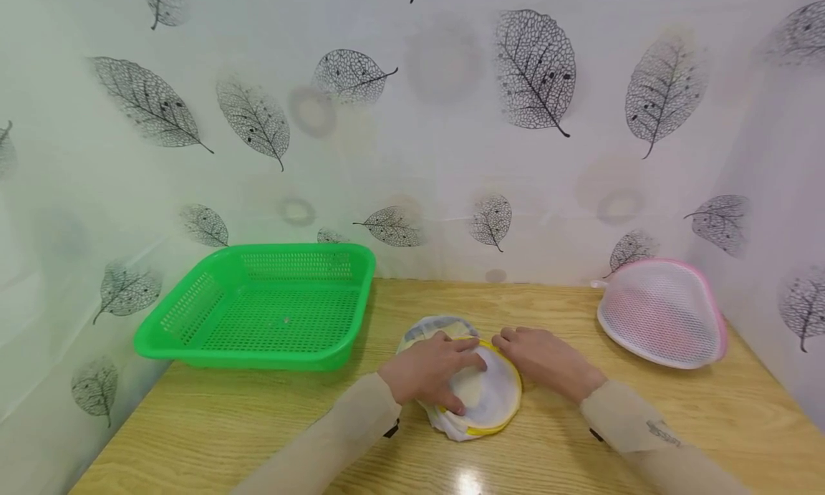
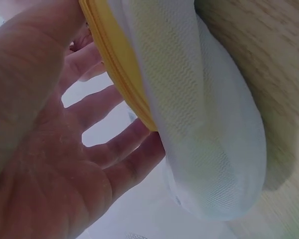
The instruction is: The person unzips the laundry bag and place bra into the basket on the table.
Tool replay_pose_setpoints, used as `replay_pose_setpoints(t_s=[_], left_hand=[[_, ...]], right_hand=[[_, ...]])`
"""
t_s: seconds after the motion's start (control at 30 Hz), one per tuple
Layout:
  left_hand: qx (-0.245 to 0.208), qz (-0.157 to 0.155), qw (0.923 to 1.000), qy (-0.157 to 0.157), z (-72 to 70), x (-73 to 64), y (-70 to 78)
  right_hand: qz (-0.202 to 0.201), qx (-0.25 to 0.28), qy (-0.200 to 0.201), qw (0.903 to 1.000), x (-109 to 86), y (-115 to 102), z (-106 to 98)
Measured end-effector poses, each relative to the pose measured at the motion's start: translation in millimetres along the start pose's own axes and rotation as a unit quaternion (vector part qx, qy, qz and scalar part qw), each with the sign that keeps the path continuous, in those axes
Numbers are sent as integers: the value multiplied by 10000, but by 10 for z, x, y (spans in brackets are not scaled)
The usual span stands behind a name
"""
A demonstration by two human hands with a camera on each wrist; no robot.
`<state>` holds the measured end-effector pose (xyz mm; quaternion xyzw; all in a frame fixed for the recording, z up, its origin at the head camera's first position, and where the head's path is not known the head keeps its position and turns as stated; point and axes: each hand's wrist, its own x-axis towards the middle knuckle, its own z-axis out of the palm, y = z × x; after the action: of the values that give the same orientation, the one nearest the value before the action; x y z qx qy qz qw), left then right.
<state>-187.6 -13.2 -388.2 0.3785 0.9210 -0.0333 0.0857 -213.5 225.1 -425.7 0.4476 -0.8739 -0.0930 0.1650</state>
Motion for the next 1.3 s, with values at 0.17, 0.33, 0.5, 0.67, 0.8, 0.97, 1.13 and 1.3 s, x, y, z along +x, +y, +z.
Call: replay_pose_setpoints(t_s=[0.17,0.33,0.5,0.67,0.8,0.97,1.13,1.3], left_hand=[[-12,-43,10000,-56,-16,18,6],[4,-104,9999,-124,-32,33,13],[-27,-146,9997,-171,-48,34,17],[-65,-207,9995,-250,-48,35,18],[-131,-225,9993,-253,-34,36,12],[-187,-265,9992,-233,-21,41,14],[-266,-310,9989,-243,-25,53,19],[-271,-304,9988,-275,-25,59,18]], right_hand=[[-411,-498,174,9978,72,57,31],[-542,-740,155,9957,75,87,10],[-622,-854,128,9943,52,101,4],[-647,-862,193,9940,34,108,16],[-632,-824,226,9943,24,114,24],[-643,-839,255,9941,8,118,35],[-594,-812,164,9948,-8,118,29],[-618,-750,215,9950,-6,128,34]])
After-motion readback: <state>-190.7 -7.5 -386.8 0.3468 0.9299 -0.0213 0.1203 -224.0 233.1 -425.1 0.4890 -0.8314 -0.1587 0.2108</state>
